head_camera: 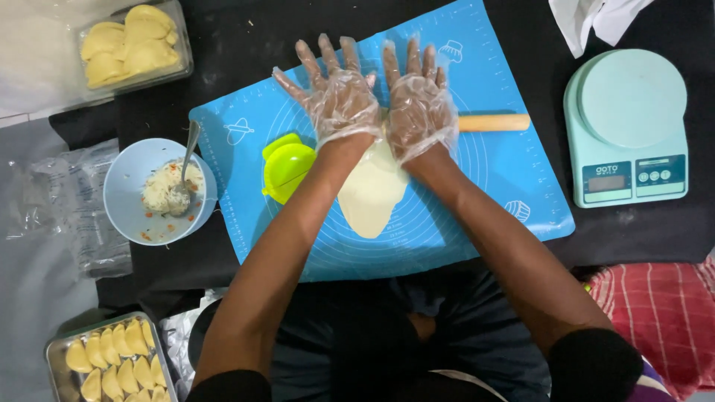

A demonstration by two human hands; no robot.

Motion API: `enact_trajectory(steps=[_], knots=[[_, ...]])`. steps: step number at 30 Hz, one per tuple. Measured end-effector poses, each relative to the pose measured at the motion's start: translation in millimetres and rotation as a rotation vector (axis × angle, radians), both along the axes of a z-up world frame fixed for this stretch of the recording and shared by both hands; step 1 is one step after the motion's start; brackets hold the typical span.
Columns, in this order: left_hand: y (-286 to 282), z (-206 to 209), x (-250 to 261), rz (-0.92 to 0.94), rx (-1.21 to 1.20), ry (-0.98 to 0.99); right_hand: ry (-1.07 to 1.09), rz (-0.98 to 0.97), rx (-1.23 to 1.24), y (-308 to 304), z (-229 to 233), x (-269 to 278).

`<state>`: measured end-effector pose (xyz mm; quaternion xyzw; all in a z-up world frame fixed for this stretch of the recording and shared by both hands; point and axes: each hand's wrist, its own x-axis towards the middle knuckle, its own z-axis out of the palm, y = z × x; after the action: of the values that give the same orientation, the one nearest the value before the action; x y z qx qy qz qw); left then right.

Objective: Rolling out dough, adding filling, and using a mold to shape individual pastries.

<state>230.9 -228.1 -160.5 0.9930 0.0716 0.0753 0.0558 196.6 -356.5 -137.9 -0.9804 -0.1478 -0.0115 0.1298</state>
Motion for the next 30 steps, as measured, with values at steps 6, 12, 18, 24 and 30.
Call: enact_trajectory(steps=[6,12,18,24,30], knots=[[5,-5,38,-0.012,-0.011,-0.076,-0.088,-0.003,0.05,6,-1,29],[9,-5,51,-0.001,-0.017,-0.032,-0.044,-0.074,-0.037,12,10,46],[10,8,7,-0.021,-0.006,-0.014,-0.03,-0.016,-0.021,9,-1,11],[13,3,29,-0.012,-0.026,-0.031,-0.008,-0.054,-0.051,18,10,31],[13,4,48,-0.029,0.034,0.025,-0.067,-0.004,-0.053,19,10,35]])
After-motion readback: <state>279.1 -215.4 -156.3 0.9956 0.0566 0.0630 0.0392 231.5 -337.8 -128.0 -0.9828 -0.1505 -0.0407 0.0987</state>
